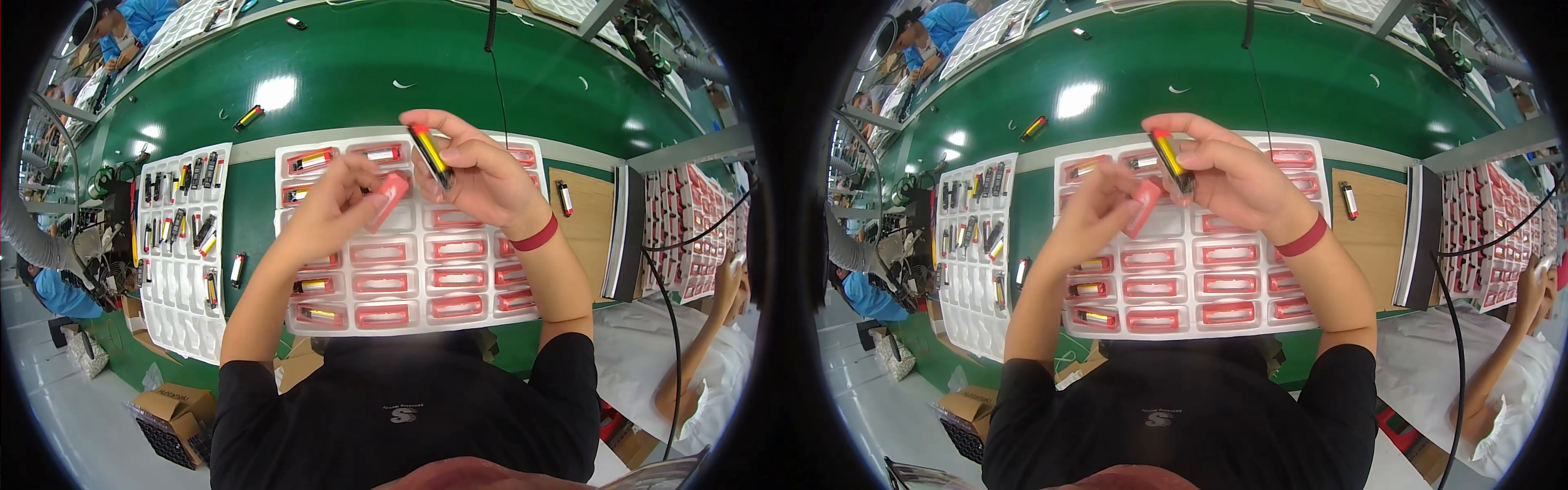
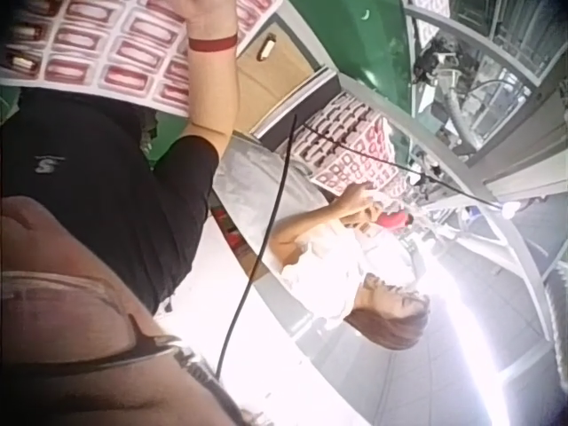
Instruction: The person assembles electronic components by hand, placing them into plastic casings, then sorts the assembled units into sorting trays.
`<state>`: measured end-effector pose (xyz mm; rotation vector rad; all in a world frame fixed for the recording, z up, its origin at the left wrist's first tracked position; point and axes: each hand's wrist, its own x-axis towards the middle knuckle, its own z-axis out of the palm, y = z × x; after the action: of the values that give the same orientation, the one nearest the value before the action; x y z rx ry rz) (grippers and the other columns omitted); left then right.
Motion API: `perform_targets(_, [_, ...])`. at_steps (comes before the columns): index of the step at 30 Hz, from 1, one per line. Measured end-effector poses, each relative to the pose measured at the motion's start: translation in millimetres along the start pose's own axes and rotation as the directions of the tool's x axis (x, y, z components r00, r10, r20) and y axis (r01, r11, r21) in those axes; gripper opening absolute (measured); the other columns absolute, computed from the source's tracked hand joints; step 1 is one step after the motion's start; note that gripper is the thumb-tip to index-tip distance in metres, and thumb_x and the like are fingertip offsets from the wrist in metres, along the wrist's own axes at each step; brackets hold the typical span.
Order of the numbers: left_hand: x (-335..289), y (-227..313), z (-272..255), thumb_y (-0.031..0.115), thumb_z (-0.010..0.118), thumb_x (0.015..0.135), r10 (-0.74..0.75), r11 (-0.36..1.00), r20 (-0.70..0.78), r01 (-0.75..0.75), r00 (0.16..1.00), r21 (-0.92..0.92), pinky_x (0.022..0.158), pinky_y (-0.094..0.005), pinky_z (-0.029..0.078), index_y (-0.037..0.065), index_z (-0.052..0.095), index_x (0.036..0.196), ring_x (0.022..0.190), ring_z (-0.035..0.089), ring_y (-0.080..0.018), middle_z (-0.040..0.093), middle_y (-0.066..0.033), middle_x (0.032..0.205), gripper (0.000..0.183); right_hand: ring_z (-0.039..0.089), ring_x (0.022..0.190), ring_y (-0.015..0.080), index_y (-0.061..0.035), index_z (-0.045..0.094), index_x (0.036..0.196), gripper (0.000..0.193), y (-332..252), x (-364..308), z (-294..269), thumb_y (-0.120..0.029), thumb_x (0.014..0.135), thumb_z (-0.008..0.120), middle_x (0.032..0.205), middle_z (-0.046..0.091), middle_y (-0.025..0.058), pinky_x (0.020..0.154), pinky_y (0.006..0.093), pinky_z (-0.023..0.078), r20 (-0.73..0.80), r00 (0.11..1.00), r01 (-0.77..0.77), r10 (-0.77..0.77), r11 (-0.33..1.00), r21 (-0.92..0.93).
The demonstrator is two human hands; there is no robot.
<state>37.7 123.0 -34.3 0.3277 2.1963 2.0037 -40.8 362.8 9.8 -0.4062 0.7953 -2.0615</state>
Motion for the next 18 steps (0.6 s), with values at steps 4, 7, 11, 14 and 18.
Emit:
perform_targets(4, [23.0, 27.2, -7.3, 0.004, 0.049, 0.098, -0.109, 0.840, 0.116, 0.154, 0.987, -0.520, 0.069, -0.0273, 0.048, 0.004, 0.047, 0.138, 0.076, 0.059, -0.0113, 0.066, -0.0104, 0.117, 0.039, 0.065, 0.096, 0.0173, -0.0049, 0.049, 0.133, 0.041, 0.6, -1.6, 2.5, 0.000, 0.093, 0.061, 0.107, 0.062, 0.0074, 0.083, 0.0300, 0.054, -0.170, 0.953, 0.202, -0.251, 0.944, -0.261])
perform_targets(7, [39.4, 9.3, -17.1, -0.001, 0.045, 0.094, -0.064, 0.697, 0.259, 0.229, 0.964, -0.679, 0.075, -0.0281, 0.052, 0.005, 0.049, 0.136, 0.081, 0.063, -0.0138, 0.066, -0.0122, 0.122, 0.042, 0.069, 0.097, 0.0173, -0.0028, 0.051, 0.131, 0.042, 1.9, -1.1, 5.6, 0.004, 0.092, 0.067, 0.110, 0.064, 0.0086, 0.086, 0.0309, 0.057, -0.163, 0.904, 0.314, -0.395, 0.873, -0.373])
perform_targets(11, [37.0, 5.0, -5.5, -0.011, 0.047, 0.087, -0.093, 0.723, 0.084, 0.125, 0.992, -0.680, 0.095, -0.0349, 0.054, 0.004, 0.050, 0.135, 0.102, 0.067, -0.0197, 0.061, -0.0153, 0.131, 0.050, 0.071, 0.095, 0.0182, 0.0005, 0.058, 0.128, 0.034, 7.8, 1.3, 4.9, 0.002, 0.095, 0.065, 0.110, 0.068, 0.0119, 0.086, 0.0307, 0.058, -0.250, 0.855, 0.259, -0.454, 0.792, -0.552])
perform_targets(14, [40.3, -0.6, -3.2, -0.010, 0.050, 0.093, -0.055, 0.748, 0.095, 0.104, 0.994, -0.656, 0.098, -0.0346, 0.053, 0.004, 0.048, 0.136, 0.110, 0.066, -0.0200, 0.059, -0.0140, 0.135, 0.046, 0.072, 0.095, 0.0201, 0.0024, 0.062, 0.123, 0.026, 9.9, 4.4, -0.4, 0.001, 0.098, 0.061, 0.110, 0.070, 0.0145, 0.087, 0.0313, 0.059, -0.288, 0.866, 0.219, -0.408, 0.830, -0.514])
perform_targets(18, [40.4, -1.2, 1.9, -0.002, 0.051, 0.100, -0.017, 0.796, 0.054, 0.046, 0.998, -0.604, 0.100, -0.0328, 0.053, 0.004, 0.047, 0.138, 0.114, 0.065, -0.0185, 0.057, -0.0127, 0.137, 0.039, 0.073, 0.095, 0.0212, 0.0036, 0.064, 0.121, 0.022, 13.7, 7.3, -3.5, -0.001, 0.100, 0.059, 0.110, 0.071, 0.0153, 0.087, 0.0316, 0.060, -0.314, 0.868, 0.198, -0.384, 0.848, -0.491])
